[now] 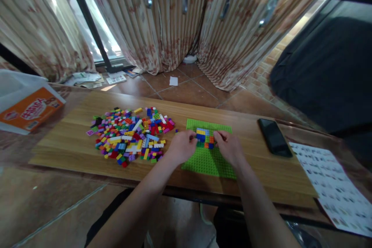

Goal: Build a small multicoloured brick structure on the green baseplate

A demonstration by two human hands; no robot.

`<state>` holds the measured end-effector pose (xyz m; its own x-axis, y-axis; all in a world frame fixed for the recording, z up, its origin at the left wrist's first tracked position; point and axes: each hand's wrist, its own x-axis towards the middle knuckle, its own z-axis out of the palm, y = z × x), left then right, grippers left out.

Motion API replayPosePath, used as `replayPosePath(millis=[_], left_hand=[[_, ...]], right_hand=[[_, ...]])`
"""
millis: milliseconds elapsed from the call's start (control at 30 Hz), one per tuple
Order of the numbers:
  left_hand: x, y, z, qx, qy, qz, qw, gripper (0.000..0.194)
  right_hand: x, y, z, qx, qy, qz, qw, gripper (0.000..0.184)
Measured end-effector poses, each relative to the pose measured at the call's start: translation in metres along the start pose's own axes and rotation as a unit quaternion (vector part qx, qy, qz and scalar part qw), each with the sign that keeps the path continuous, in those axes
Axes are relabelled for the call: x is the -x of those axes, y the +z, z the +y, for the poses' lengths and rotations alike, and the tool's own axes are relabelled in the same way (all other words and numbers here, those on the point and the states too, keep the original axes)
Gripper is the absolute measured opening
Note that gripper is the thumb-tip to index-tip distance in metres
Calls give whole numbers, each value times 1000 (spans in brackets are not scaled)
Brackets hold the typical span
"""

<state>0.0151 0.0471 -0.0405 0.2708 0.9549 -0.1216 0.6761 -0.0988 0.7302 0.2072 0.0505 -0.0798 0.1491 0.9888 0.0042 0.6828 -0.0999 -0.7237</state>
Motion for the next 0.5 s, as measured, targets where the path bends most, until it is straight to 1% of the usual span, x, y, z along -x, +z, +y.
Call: replayPosePath(millis=[67, 133, 233, 300, 367, 400, 467, 500], left_hand=[[1, 0, 1, 1, 2, -1, 1000, 26], [0, 1, 1, 16, -1, 18, 1000, 25], [-1, 2, -1, 66, -3, 89, 994, 25], [-1, 1, -2, 115, 22, 150, 982, 23], [1, -1, 0, 158, 55, 206, 964, 22], [3, -3, 2, 174, 69, 227, 956, 22], [8, -6, 8, 193, 88, 249, 945, 21], [10, -7, 11, 199, 95, 253, 942, 20]], right_hand=[[-1, -1, 3, 5, 5, -8, 1000, 47], [-2, -4, 2, 16, 4, -3, 1000, 48], [0, -6, -8, 38, -3, 72, 997, 46], [5, -4, -19, 16, -25, 124, 992, 43], [12, 3, -33, -27, -63, 144, 987, 39], [16, 8, -39, -47, -81, 139, 986, 38], [26, 22, -49, -93, -121, 92, 984, 33], [30, 30, -53, -106, -150, 58, 981, 29]])
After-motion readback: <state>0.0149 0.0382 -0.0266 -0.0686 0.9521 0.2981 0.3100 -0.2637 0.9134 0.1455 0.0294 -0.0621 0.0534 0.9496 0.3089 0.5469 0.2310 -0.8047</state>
